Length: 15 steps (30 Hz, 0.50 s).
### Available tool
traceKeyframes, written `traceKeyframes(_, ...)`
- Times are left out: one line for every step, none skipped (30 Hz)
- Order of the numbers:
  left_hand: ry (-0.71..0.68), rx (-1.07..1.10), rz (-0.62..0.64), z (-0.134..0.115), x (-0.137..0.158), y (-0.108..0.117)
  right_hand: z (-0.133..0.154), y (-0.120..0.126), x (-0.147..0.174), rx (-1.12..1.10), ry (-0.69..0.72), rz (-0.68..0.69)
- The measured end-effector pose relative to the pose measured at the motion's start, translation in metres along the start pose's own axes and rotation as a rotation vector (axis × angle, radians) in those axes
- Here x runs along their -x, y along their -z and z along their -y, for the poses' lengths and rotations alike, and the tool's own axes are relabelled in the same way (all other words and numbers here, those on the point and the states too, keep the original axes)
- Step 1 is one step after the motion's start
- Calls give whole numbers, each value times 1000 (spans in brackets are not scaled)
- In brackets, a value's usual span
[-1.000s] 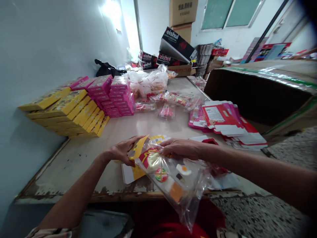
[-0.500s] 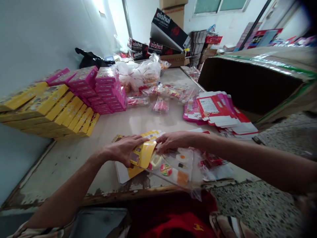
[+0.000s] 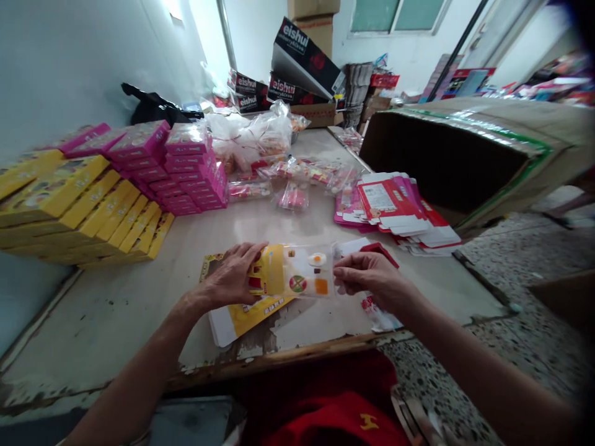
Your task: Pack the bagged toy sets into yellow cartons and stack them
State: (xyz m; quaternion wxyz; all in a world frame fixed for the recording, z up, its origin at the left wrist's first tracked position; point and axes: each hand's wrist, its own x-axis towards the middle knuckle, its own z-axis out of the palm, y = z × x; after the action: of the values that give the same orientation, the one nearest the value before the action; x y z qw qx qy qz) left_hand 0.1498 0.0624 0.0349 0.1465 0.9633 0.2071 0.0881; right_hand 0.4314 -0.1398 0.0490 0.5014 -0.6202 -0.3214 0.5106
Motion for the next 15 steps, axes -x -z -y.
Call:
traceKeyframes(-21, -15, -7, -5, -2, -2, -10, -9, 4, -30, 37, -49)
traceKeyframes(-47, -31, -9, -11, -3, -3, -17, -20, 4, -48, 75, -87)
traceKeyframes(-72, -46, -8, -18, -4, -3, -22, -30, 3, -54, 114, -112)
traceKeyframes(-95, -59, -6, -25, -5, -2, -24, -40, 0, -51, 151, -128)
traceKeyframes(-113, -69, -5, -33, -6, 0, -26, -49, -5, -47, 180, -132)
traceKeyframes(-125, -82, -13, -41, -6, 1, -26, -57, -11, -50, 201, -119)
traceKeyframes(-128, -98, -27, -48, -6, 3, -26, -64, -16, -63, 216, -93)
traceKeyframes(-124, -117, -43, -54, -7, 4, -26, -70, -21, -83, 226, -59)
traceKeyframes(-114, -135, -55, -58, -7, 6, -26, -75, -25, -103, 230, -30)
traceKeyframes(-99, -149, -60, -60, -7, 7, -26, -77, -27, -113, 232, -10)
traceKeyframes(-83, -156, -56, -61, -7, 7, -25, -77, -28, -107, 238, -9)
traceKeyframes(-68, -158, -45, -60, -6, 8, -25, -76, -26, -83, 243, -30)
traceKeyframes(-54, -155, -33, -57, -5, 8, -24, -72, -24, -48, 249, -66)
traceKeyframes(-39, -154, -24, -54, -4, 9, -23, -67, -20, -16, 255, -110)
traceKeyframes(-24, -157, -20, -50, -2, 10, -21, -61, -16, 3, 262, -156)
